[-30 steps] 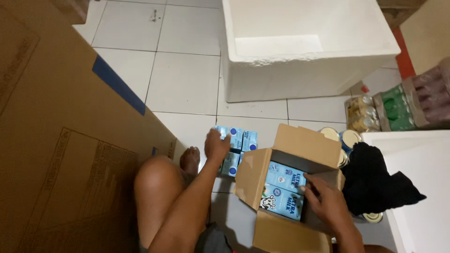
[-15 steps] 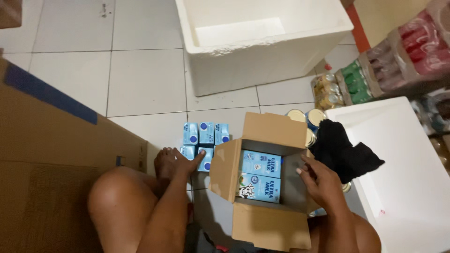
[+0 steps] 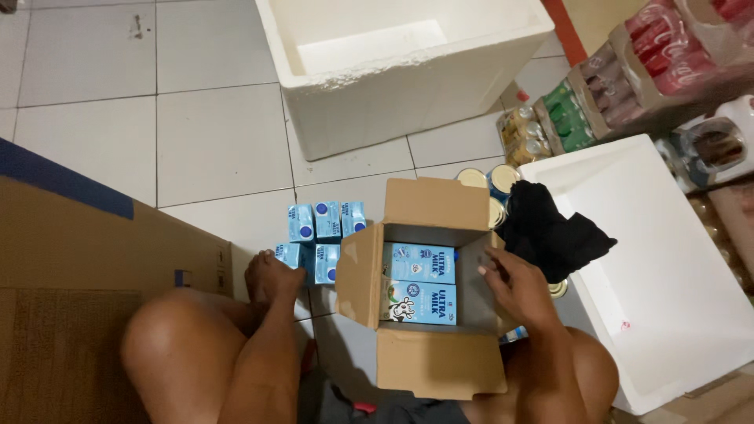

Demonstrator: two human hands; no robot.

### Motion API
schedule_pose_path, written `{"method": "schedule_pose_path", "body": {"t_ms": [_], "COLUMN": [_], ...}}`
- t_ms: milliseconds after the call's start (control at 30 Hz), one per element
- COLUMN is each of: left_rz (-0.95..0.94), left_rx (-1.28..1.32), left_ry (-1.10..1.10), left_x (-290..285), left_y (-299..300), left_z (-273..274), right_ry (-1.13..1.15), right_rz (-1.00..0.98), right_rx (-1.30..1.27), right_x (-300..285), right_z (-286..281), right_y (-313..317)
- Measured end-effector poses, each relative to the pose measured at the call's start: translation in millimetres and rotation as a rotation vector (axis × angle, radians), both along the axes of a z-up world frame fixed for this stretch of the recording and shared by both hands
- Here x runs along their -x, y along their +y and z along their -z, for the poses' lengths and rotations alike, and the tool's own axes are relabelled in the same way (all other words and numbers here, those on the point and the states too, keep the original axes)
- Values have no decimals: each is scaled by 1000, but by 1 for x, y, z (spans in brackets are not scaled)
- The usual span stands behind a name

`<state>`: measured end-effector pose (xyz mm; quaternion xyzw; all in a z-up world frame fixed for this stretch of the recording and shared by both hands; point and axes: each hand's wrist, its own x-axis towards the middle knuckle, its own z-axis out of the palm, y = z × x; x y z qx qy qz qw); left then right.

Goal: The person packs small cartons of milk into a cardboard box, wiping one carton with a black cloth before placing it inside.

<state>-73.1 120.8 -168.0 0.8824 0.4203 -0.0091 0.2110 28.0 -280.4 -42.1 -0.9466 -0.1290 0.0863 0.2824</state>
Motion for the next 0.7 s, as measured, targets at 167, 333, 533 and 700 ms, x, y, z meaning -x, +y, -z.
{"method": "schedule_pose_path", "body": {"t_ms": [167,333,533,700], "left_rz": [-82,214,341,389], "left_rx": [169,50,10,189], "left_ry": [48,131,7,-151], "left_x": [-2,-22,-20,-15], "left_y": [21,42,7,-26], "left_z": [31,-16,-195,-303], "right_ry": [-5,-46,-103,-56], "right_rz": [19,25,3,-34], "right_rx": [-113,-156,-231,-310], "right_x": [0,2,12,16], "right_z": [-16,-29,-54,-48], "right_y": [9,3,5,21]}}
